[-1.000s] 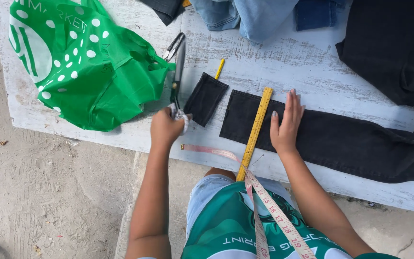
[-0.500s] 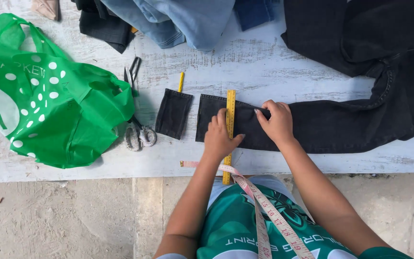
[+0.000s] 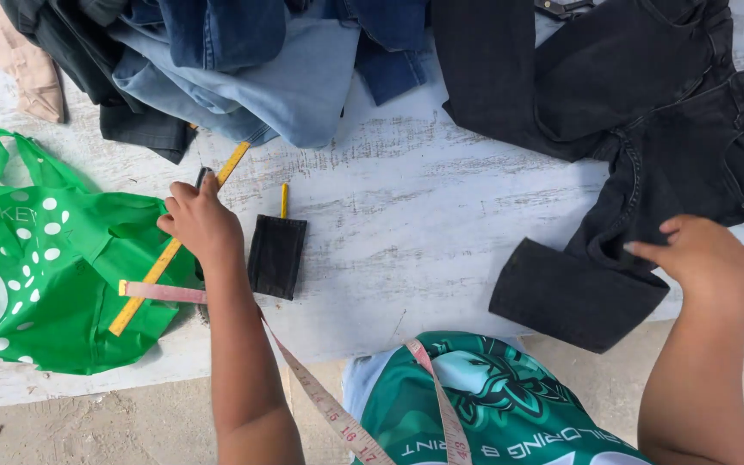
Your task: The person measures and marks a pair of black trousers using a measuring tape, ruler, and chalk, then cuts the fabric with scissors. They repeat this process for a pair of black jeans, measuring, marking, and cutting the legs to shorten them.
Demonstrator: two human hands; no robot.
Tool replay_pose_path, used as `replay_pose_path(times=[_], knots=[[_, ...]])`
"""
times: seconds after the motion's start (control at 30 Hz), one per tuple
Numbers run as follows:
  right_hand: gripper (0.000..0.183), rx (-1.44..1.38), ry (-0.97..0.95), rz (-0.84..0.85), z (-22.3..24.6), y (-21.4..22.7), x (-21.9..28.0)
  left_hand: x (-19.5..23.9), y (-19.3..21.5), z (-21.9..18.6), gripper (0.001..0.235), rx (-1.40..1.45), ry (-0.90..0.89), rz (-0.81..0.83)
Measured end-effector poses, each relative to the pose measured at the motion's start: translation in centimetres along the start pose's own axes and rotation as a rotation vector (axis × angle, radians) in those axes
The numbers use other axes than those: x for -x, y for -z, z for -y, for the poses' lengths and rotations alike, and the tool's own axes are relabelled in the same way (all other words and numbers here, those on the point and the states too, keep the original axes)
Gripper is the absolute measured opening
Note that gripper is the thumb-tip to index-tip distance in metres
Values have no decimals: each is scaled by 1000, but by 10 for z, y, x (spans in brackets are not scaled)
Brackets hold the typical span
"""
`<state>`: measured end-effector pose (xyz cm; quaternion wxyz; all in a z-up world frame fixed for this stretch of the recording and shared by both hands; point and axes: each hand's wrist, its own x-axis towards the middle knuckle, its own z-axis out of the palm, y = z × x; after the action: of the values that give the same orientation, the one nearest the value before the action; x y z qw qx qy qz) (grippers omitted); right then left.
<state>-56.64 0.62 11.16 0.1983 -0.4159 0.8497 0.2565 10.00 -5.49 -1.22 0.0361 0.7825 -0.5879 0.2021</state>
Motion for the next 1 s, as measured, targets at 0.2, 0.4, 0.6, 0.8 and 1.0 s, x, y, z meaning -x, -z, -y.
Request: replay_pose_path(times=[0.2,0.4,0.6,0.8,1.0], knots=[[47,-1167,576,-357,178,69,-111,-16,-14,-47,95,134,167,315],[45,-1479,467,218,304,106,-123,52,155,-154,74,770,-53,1337],[26,-992,1198,-373,246,89,-28,138,183,-197,76,1147,-454,1446],[47,70,1565,-497,185,-66,53,164,196,-210,33,1754,-393,1521],[45,229,1335,-352,136,-148,21,206,114,-146,31,1031,-169,1328]])
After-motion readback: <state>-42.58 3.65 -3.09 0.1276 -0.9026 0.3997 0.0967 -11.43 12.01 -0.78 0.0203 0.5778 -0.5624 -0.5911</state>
